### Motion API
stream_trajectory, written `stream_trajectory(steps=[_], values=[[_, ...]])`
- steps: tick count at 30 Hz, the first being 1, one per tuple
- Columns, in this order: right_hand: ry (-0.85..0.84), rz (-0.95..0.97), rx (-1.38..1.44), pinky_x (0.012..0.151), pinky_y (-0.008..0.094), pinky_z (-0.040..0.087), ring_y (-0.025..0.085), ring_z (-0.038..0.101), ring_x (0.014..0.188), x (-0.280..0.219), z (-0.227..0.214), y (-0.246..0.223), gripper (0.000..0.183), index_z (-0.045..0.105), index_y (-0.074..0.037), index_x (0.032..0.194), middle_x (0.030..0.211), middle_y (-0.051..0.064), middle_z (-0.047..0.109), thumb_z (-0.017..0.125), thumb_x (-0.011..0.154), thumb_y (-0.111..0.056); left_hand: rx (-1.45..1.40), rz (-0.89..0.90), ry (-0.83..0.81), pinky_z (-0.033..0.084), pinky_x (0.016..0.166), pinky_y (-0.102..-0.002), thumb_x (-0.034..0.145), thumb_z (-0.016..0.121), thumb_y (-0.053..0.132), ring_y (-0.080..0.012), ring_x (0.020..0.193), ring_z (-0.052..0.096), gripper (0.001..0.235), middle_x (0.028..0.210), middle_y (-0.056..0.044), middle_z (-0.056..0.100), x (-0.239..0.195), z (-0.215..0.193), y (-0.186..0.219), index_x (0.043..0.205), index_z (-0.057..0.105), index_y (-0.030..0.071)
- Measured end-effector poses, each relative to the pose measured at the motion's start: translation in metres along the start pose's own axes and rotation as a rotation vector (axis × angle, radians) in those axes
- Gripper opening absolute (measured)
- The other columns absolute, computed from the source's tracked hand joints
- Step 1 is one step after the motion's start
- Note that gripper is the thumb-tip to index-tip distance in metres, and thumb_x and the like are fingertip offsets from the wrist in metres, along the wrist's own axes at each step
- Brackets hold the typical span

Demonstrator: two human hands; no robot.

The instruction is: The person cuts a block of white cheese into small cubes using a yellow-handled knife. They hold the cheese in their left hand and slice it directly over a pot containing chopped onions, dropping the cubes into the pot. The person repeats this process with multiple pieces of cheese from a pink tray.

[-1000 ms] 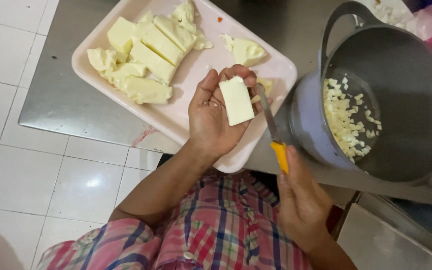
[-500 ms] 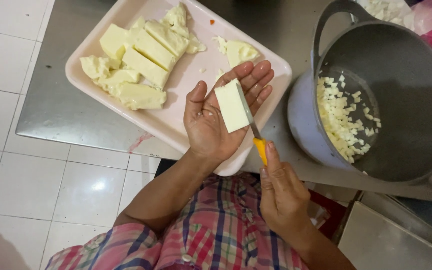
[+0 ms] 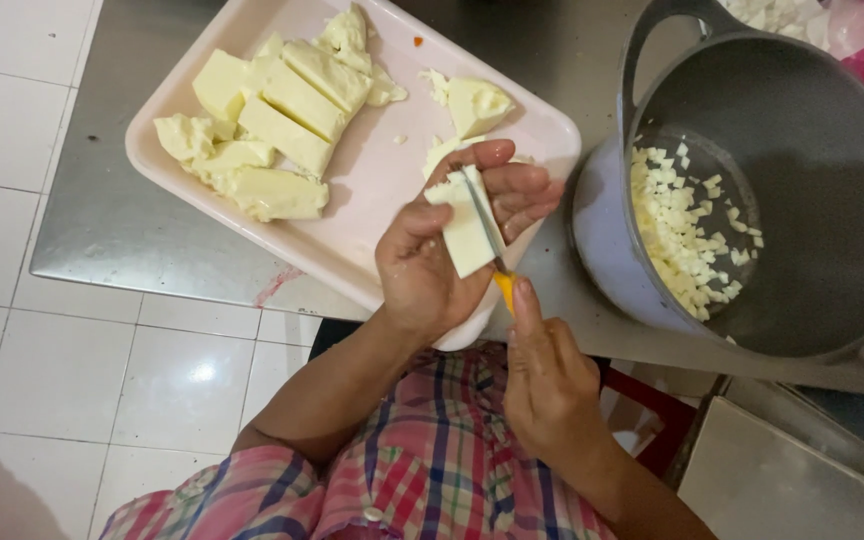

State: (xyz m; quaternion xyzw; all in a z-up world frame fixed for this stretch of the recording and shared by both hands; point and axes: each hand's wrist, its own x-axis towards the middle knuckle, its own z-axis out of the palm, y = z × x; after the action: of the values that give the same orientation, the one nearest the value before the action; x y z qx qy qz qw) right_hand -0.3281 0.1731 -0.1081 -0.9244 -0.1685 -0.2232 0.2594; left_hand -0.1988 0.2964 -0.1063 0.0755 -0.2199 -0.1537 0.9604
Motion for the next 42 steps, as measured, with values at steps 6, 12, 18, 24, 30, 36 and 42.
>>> stream_trajectory(steps=[6,12,18,24,30,36,42], values=[[-0.005,0.123,0.168,0.069,0.03,0.046,0.015,0.048,0.073,0.003,-0.011,-0.006,0.049,0.038,0.0,0.157,0.091,0.006,0.058,0.051,0.11,-0.001,-0.007,0.009,0.193,0.043,0.087,-0.042,0.088,0.06,0.016,-0.0271,0.088,0.054,0.041,0.098,-0.013,0.058,0.008,0.001,0.004,0.126,0.061,-0.001],[0.0,0.149,0.096,0.064,0.029,0.045,0.014,0.049,0.069,0.0,-0.012,-0.012,0.048,0.041,-0.002,0.156,0.093,0.008,0.062,0.052,0.11,-0.004,-0.004,0.04,0.148,0.043,0.088,-0.042,0.09,0.061,0.021,-0.0268,0.089,0.054,0.043,0.102,-0.012,0.057,0.008,-0.001,0.002,0.126,0.061,-0.002],[-0.053,0.146,0.109,0.066,0.031,0.046,0.017,0.052,0.072,0.004,-0.011,-0.014,0.049,0.04,-0.001,0.157,0.093,0.011,0.059,0.052,0.109,-0.002,-0.014,0.058,0.138,0.045,0.089,-0.043,0.089,0.061,0.022,-0.0277,0.09,0.056,0.046,0.101,-0.014,0.062,0.006,-0.001,-0.003,0.128,0.061,-0.002],[-0.047,0.177,0.156,0.066,0.028,0.045,0.013,0.047,0.069,0.005,-0.005,-0.008,0.048,0.041,-0.003,0.156,0.082,0.002,0.054,0.052,0.11,-0.004,0.01,0.017,0.196,0.044,0.081,-0.04,0.083,0.056,0.008,-0.0206,0.078,0.05,0.04,0.092,-0.007,0.052,0.005,-0.012,-0.005,0.123,0.06,0.003],[-0.002,0.158,0.188,0.082,0.032,0.054,0.018,0.062,0.088,0.001,-0.01,-0.013,0.049,0.037,0.0,0.157,0.122,0.015,0.068,0.05,0.11,-0.004,0.049,0.06,0.193,0.042,0.083,-0.042,0.083,0.06,0.023,-0.0248,0.081,0.048,0.046,0.093,-0.01,0.048,0.009,-0.009,-0.005,0.123,0.06,0.001],[-0.049,0.11,0.142,0.071,0.029,0.05,0.016,0.052,0.074,0.004,-0.001,-0.008,0.052,0.035,0.001,0.158,0.09,0.007,0.058,0.052,0.108,0.004,-0.001,0.075,0.136,0.046,0.083,-0.042,0.085,0.06,0.014,-0.0235,0.08,0.05,0.042,0.094,-0.009,0.053,0.007,-0.005,-0.012,0.126,0.061,0.001],[-0.011,0.205,0.268,0.071,0.027,0.048,0.012,0.049,0.071,0.006,-0.007,-0.014,0.046,0.042,0.003,0.154,0.084,0.002,0.054,0.05,0.109,-0.005,-0.032,0.038,0.19,0.044,0.078,-0.038,0.08,0.059,0.01,-0.0189,0.075,0.048,0.038,0.089,-0.005,0.052,0.011,-0.015,-0.009,0.117,0.061,0.005]])
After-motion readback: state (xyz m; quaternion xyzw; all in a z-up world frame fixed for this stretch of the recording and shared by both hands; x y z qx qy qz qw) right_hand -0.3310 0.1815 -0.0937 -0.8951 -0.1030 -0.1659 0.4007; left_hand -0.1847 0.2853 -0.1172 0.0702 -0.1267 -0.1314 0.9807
